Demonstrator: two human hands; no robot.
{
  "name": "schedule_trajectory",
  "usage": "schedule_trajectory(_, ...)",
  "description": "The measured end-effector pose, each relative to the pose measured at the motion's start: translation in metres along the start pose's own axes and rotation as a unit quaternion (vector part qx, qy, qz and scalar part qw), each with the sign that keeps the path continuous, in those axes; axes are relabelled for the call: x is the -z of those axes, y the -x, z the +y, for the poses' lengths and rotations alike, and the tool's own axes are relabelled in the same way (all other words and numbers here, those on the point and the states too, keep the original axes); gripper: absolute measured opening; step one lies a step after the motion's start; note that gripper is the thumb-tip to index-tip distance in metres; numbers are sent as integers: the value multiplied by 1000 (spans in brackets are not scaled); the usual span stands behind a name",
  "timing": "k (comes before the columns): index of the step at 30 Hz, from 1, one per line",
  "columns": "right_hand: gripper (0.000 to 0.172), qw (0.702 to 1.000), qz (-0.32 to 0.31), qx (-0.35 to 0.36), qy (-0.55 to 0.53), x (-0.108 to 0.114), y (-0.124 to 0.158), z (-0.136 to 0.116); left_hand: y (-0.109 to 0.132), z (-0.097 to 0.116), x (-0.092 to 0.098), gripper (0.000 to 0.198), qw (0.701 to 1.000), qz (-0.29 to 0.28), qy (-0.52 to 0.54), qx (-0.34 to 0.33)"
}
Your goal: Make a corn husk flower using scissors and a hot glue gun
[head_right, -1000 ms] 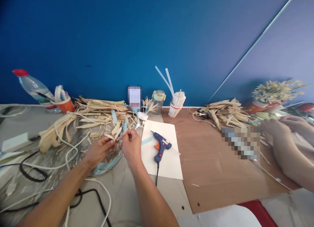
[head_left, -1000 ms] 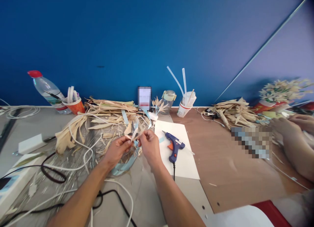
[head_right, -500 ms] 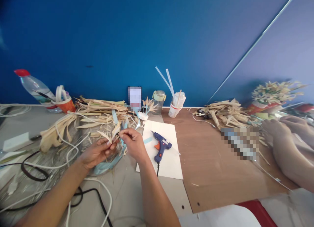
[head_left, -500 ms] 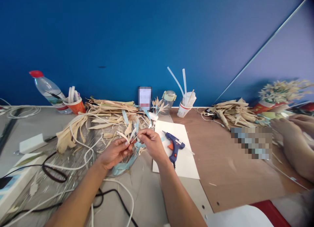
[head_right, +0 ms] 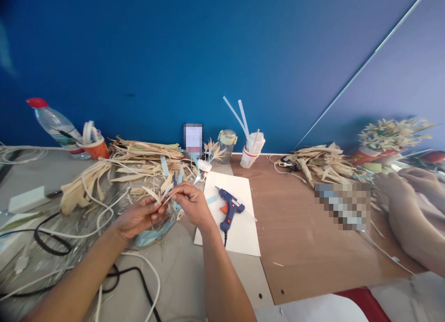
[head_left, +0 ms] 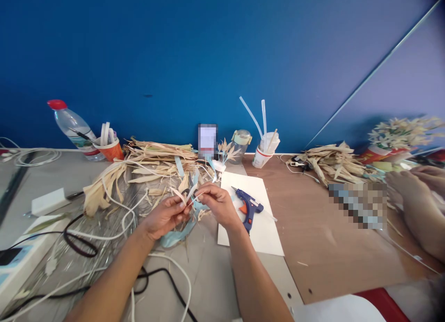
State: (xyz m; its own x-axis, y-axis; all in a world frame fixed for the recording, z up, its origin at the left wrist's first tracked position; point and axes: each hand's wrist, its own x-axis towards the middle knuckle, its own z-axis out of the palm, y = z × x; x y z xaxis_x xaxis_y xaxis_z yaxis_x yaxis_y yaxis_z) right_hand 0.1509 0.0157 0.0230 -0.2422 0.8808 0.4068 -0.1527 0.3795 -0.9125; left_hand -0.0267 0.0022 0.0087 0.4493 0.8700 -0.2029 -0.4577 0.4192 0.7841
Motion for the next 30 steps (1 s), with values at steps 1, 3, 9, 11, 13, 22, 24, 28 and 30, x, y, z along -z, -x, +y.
schedule_trajectory(1, 12, 1000, 5, 0, 3, 1, 0, 0, 0, 0, 0, 21, 1000, 4, -6, 2)
schedule_trajectory(3, 12, 1000, 3, 3, 16, 3, 0, -1, 0, 0, 0, 23, 1000, 5, -22, 5)
schedule_trajectory(9, 20, 997, -45, 44, 54, 0, 0, -10, 1, -1, 1, 24, 999, -6, -48, 12)
schedule_trajectory(11, 19, 996, -47, 46, 59, -2, 0, -12, 1, -2, 2, 25, 998, -13, -55, 17)
schedule_trajectory(13, 18, 996, -47, 41, 67, -3, 0, -13, 1, -3, 3, 24, 998, -18, -57, 17)
schedule_trajectory(22, 10, 993, 62, -91, 34, -11, 3, -7, -4, -5, 0, 22, 995, 77, -42, -53)
schedule_trajectory(24, 7, 991, 54, -115, 39, -13, 3, -9, -6, -7, 2, 20, 993, 82, -57, -65)
schedule_trajectory(28, 14, 984, 52, -140, 93, -19, 2, -12, -8, -11, 5, 19, 989, 86, -87, -80)
schedule_trajectory(30, 18, 981, 69, -147, 110, -21, 1, -11, -8, -11, 5, 19, 988, 88, -94, -81)
